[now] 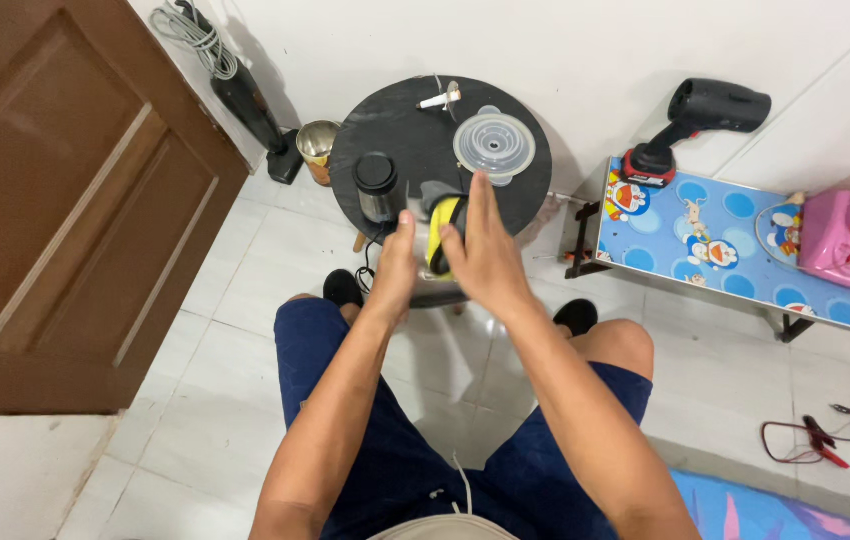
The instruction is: The person sits on the floor and services a blender, handling the motor base and blade assembly, unscrewing components with a screwdriver, and reassembling the base. They then pick up the blender jar and wipe its inside and outside with a cloth.
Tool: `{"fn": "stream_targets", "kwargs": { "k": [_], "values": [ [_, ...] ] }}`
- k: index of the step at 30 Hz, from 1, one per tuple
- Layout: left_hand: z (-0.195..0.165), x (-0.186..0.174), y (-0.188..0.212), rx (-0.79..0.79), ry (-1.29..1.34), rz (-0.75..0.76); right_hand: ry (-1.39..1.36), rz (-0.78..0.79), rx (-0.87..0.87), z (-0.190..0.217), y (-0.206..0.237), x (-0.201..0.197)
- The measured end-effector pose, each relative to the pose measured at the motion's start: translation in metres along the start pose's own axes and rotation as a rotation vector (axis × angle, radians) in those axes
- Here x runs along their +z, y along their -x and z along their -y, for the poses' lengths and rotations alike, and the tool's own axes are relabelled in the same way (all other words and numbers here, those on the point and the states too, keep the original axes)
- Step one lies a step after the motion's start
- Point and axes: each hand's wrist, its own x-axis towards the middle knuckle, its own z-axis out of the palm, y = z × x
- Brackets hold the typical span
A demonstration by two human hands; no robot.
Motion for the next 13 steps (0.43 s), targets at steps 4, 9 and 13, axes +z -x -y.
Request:
{"fn": "stream_targets", "kwargs": {
  "k": [4,9,13],
  "values": [
    [-0.018,-0.014,-0.01,-0.057,0.146,0.093,0.429,-0.055,-0.324,0.012,0.027,0.007],
    [-0.012,-0.013,0.011,0.129,-0.194,0.085,0.189,0.113,-0.089,-0.005,-0.011,0.003],
    [-0.012,-0.01,0.01,0.083,-0.131,0.055,0.088,-0.002,-0.04,-0.015,-0.013,0.009]
  ]
}}
